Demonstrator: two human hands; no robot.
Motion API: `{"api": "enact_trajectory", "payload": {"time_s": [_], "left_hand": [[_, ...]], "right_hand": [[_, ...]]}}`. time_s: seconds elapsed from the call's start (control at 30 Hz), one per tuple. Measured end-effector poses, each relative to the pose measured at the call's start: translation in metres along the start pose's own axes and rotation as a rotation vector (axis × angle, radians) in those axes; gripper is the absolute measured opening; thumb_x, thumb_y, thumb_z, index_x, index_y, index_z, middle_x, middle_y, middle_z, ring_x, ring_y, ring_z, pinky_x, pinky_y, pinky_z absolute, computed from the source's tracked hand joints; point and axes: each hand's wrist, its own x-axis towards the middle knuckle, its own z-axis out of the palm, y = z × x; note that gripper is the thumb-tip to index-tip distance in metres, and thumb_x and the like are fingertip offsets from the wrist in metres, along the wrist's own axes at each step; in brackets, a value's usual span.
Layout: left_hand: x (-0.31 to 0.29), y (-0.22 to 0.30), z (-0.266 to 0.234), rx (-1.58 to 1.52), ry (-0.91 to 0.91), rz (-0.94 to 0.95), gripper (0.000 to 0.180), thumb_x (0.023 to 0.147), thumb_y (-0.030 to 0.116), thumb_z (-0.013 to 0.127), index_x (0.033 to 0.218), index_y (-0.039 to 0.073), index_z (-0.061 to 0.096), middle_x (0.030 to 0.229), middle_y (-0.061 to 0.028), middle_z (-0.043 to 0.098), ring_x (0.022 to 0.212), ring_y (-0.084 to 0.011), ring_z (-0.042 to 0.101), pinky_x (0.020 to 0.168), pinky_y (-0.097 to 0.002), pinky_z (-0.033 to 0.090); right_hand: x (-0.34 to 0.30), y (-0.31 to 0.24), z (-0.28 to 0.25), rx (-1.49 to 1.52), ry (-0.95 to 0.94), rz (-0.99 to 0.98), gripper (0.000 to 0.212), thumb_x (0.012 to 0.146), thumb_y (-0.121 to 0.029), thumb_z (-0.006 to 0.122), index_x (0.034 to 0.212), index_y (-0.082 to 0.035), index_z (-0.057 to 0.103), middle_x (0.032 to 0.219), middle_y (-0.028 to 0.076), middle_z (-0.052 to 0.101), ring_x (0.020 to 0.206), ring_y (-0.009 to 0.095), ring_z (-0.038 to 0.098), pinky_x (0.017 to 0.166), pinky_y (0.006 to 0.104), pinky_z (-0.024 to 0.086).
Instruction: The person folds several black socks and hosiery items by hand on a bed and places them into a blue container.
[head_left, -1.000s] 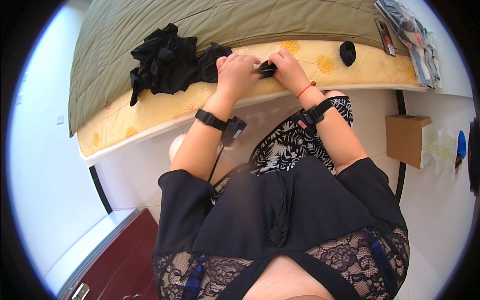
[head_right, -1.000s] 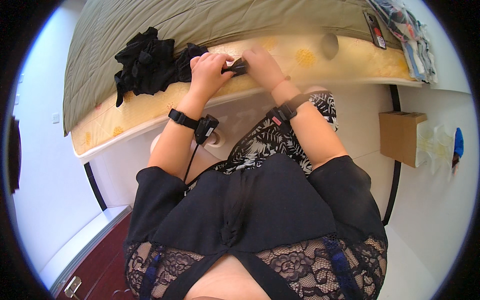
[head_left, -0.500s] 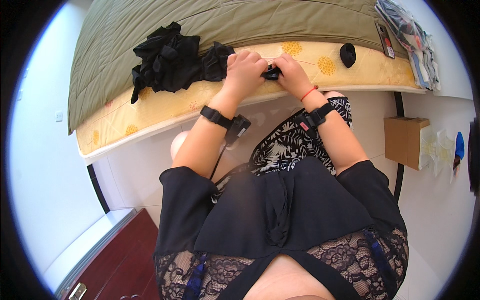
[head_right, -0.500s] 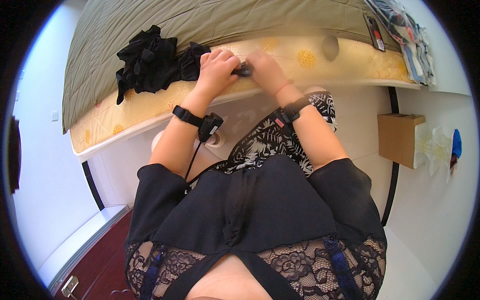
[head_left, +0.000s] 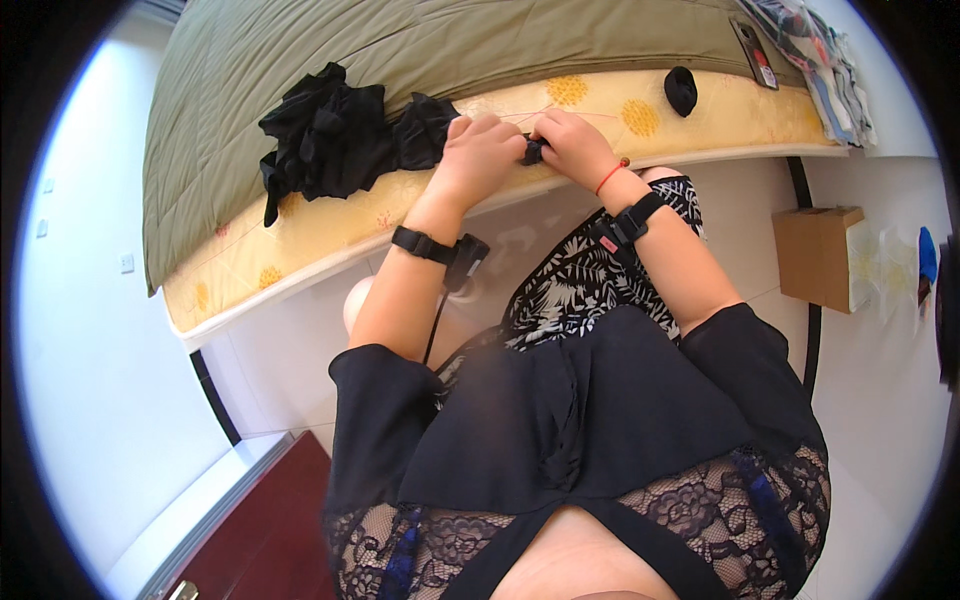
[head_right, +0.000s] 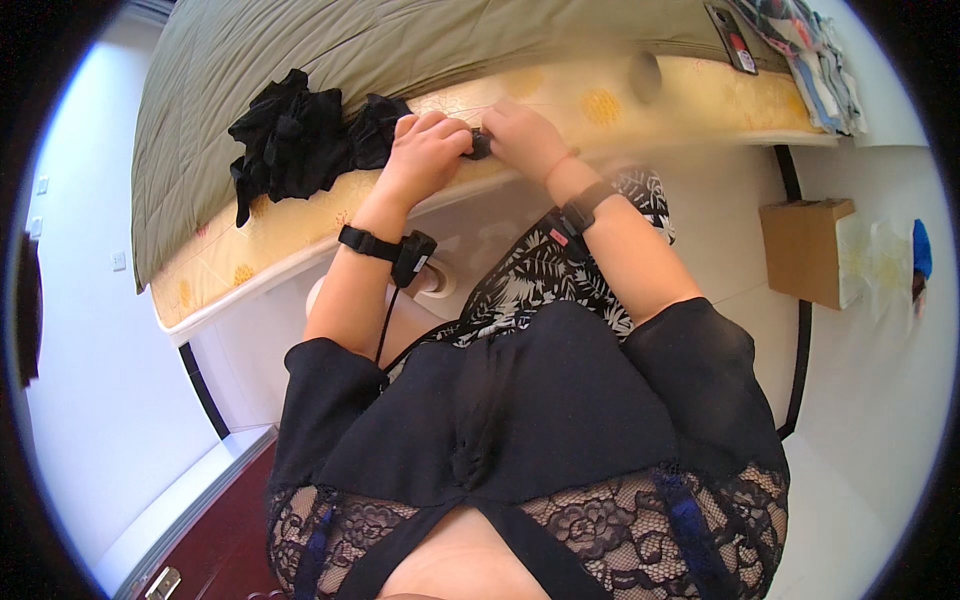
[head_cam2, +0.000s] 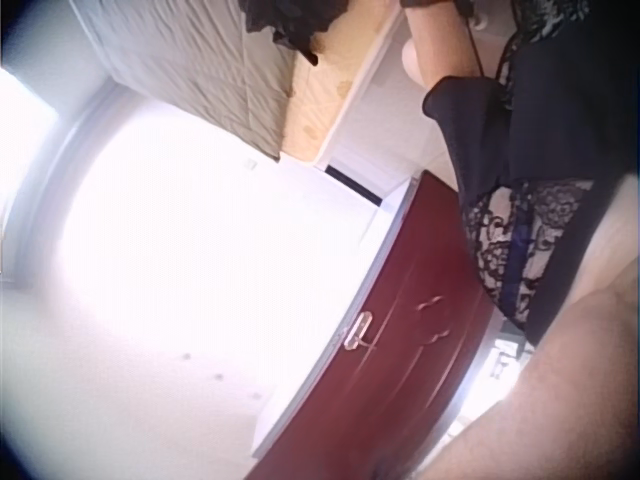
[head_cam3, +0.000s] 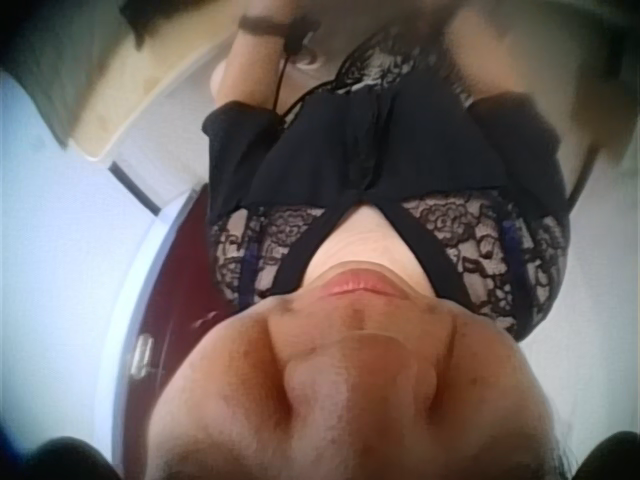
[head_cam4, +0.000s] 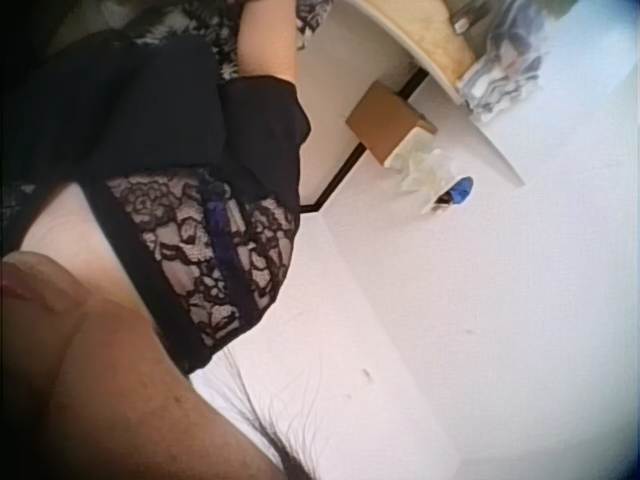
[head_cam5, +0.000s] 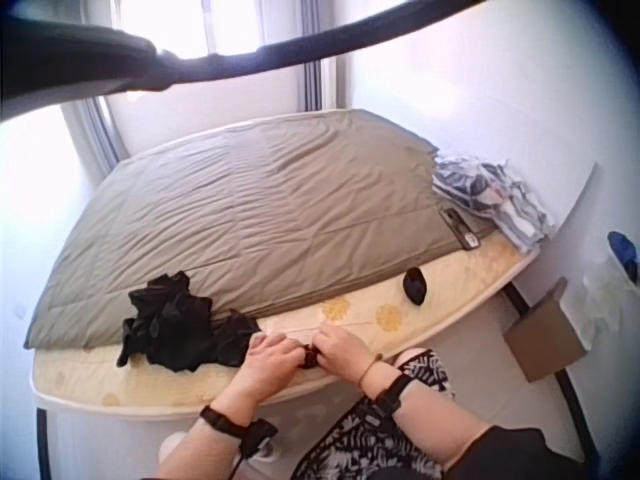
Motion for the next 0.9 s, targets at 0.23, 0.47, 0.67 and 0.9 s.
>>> {"api": "enact_trajectory", "payload": {"time_s": [0.23,0.47,0.67,0.9], "left_hand": [[0.001,-0.002,-0.001,0.0,0.059,-0.088,0.014,0.072,0.01,0.066,0.084,0.017,0.062,0.086,0.0019,0.064,0.091,-0.0186,0.06,0.08,-0.0357,0.042],[0.007,0.001,-0.021,-0.537,0.045,-0.318,0.014,0.08,0.003,0.061,0.094,0.005,0.059,0.09,-0.0121,0.064,0.089,-0.0327,0.061,0.075,-0.0385,0.048],[0.007,0.002,-0.014,-0.621,0.192,-0.431,0.018,0.084,0.0,0.058,0.101,0.003,0.056,0.092,-0.0161,0.062,0.088,-0.0338,0.061,0.078,-0.0373,0.049],[0.006,0.0,-0.008,-0.544,0.202,-0.484,0.017,0.081,-0.001,0.057,0.097,0.005,0.056,0.094,-0.0152,0.062,0.091,-0.0349,0.061,0.078,-0.0384,0.05]], "right_hand": [[0.002,-0.01,-0.004,0.147,-0.007,0.142,0.011,0.074,-0.005,0.062,0.084,-0.004,0.057,0.086,0.013,0.059,0.082,0.031,0.058,0.073,0.0393,0.05],[0.013,-0.025,-0.02,0.906,0.1,0.37,0.009,0.084,-0.002,0.054,0.087,-0.007,0.048,0.096,0.006,0.061,0.085,0.014,0.056,0.074,0.0261,0.049],[0.014,-0.035,-0.029,1.361,-0.026,0.713,0.011,0.093,-0.01,0.059,0.088,-0.012,0.049,0.082,-0.004,0.051,0.062,0.004,0.044,0.054,0.019,0.037],[0.017,-0.041,-0.022,1.248,-0.028,0.719,0.015,0.093,-0.011,0.062,0.089,-0.012,0.048,0.081,-0.005,0.048,0.062,0.002,0.042,0.053,0.0189,0.036]]}}
